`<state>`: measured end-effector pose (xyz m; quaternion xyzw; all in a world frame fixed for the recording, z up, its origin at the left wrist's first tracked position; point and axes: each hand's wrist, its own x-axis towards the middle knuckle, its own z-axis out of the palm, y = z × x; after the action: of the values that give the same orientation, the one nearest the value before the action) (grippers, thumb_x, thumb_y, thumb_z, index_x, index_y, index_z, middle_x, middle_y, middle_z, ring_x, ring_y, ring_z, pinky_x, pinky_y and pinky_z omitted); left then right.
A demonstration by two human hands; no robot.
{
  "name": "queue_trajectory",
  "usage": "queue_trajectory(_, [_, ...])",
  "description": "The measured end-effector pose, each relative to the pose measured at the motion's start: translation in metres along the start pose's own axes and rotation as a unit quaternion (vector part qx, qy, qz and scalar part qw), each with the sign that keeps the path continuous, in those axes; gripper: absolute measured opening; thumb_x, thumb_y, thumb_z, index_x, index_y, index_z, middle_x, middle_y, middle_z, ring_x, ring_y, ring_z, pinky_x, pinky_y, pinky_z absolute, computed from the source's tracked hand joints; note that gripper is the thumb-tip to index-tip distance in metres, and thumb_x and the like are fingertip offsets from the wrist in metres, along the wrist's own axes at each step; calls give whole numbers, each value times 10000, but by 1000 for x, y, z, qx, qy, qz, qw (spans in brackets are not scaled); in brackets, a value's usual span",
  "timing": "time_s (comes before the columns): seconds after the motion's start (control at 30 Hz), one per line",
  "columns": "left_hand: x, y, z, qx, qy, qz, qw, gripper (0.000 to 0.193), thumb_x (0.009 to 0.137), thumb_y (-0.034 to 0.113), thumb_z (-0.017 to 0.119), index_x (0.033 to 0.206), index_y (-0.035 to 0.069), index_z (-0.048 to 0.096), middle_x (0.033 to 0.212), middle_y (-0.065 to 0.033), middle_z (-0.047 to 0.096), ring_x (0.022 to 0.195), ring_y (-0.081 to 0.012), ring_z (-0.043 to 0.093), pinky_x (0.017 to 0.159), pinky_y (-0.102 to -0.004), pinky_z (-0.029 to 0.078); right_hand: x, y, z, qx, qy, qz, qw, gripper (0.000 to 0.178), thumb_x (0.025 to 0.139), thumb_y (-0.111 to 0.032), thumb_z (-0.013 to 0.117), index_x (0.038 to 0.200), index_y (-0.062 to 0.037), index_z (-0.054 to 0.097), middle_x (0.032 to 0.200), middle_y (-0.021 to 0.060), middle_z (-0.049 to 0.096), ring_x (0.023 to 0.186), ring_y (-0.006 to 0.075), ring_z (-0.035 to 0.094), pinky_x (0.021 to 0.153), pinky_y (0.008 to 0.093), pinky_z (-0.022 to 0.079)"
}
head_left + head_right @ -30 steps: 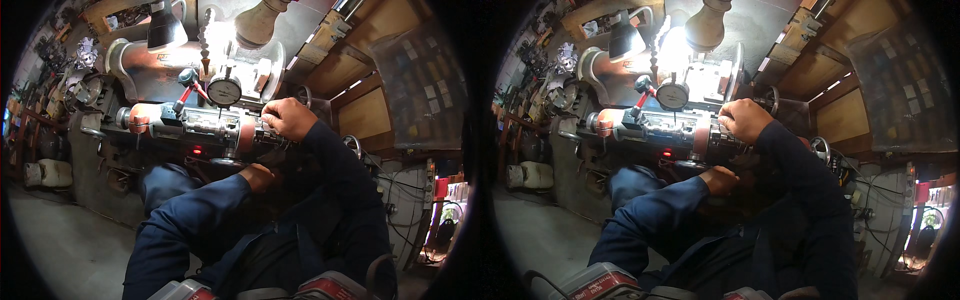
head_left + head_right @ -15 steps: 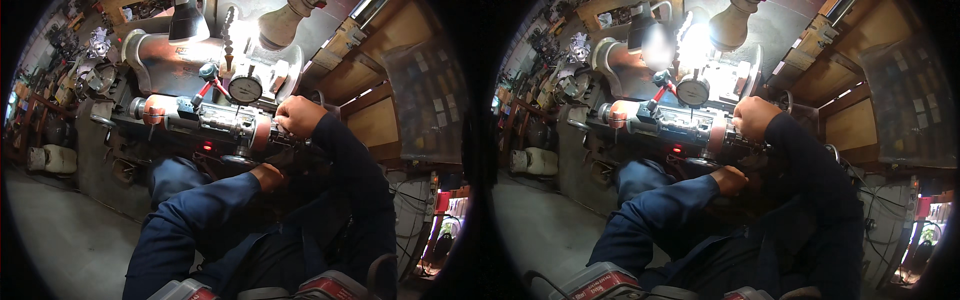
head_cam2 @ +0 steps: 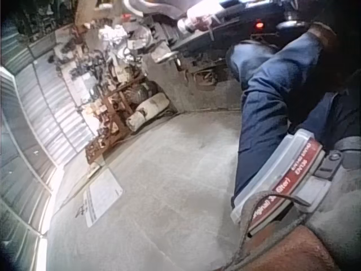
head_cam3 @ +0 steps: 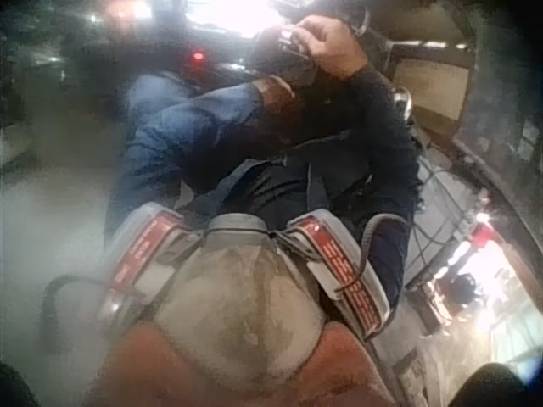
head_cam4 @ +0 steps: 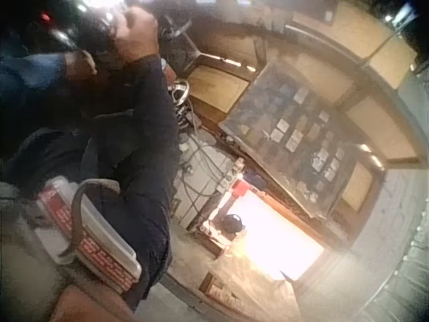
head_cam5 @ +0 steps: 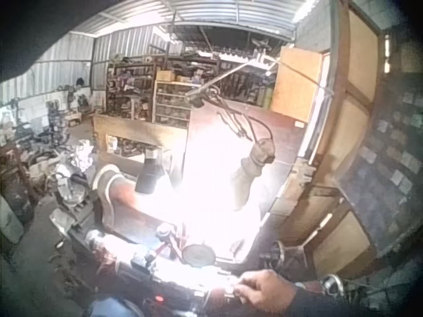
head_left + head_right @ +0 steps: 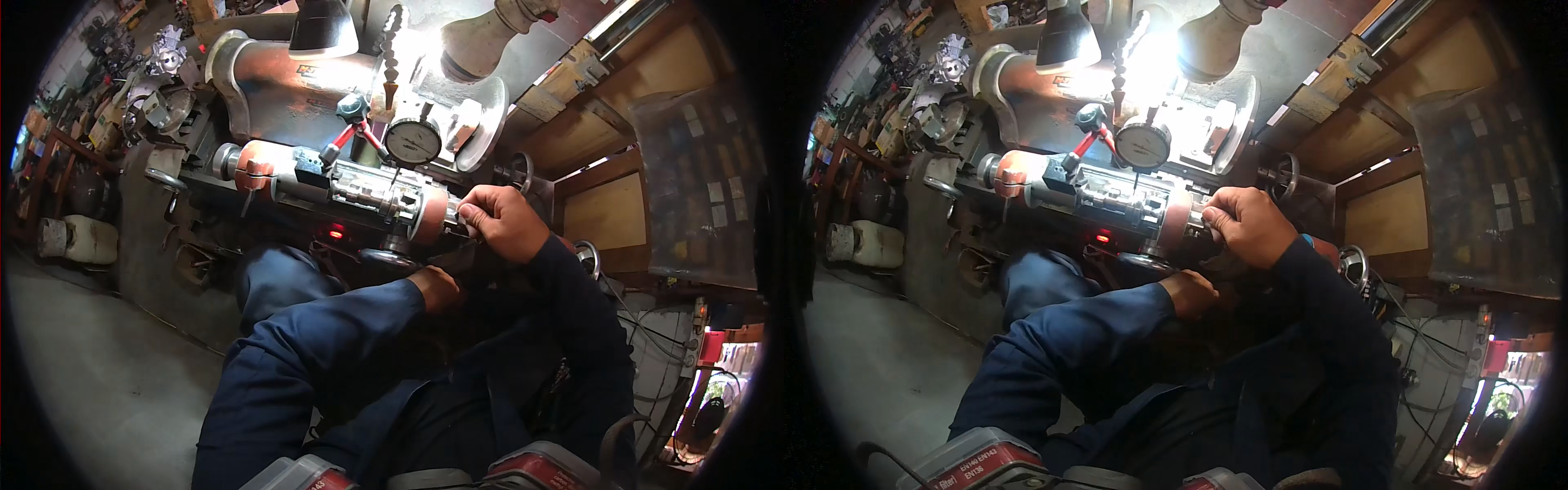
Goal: The person machines a metal part using a lathe, adjusting the tool with handwheels and monitoring the alignment with a dial indicator.
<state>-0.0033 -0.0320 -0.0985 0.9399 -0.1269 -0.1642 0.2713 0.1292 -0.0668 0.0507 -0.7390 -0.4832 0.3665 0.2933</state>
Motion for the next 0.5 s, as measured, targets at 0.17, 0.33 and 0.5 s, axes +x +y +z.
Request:
queue_trajectory(0.17, [4,-2,6,13,-7,4,1000,287,750,186,699,991,38,651,924,-138,689,904,-309,674,736,-429,541,6,7,-4,76,-29,15,997,192,947,-125,562,823,8,624,636,-7,583,600,49,499,557,243,409])
queue_trajectory(0.33, [5,-3,6,15,-10,10,1000,299,751,194,717,997,38,648,928,-133,690,916,-305,672,747,-415,542,9,1,-11,101,-75,29,992,165,946,-97,568,839,13,627,660,-15,580,604,52,495,565,240,414])
queue_trajectory(0.5, [7,-6,12,13,-20,7,1000,299,750,192,720,996,40,647,921,-136,691,911,-302,674,741,-416,543,18,7,-17,108,-110,11,988,141,945,-86,572,870,15,636,670,-20,583,610,50,498,570,235,419])
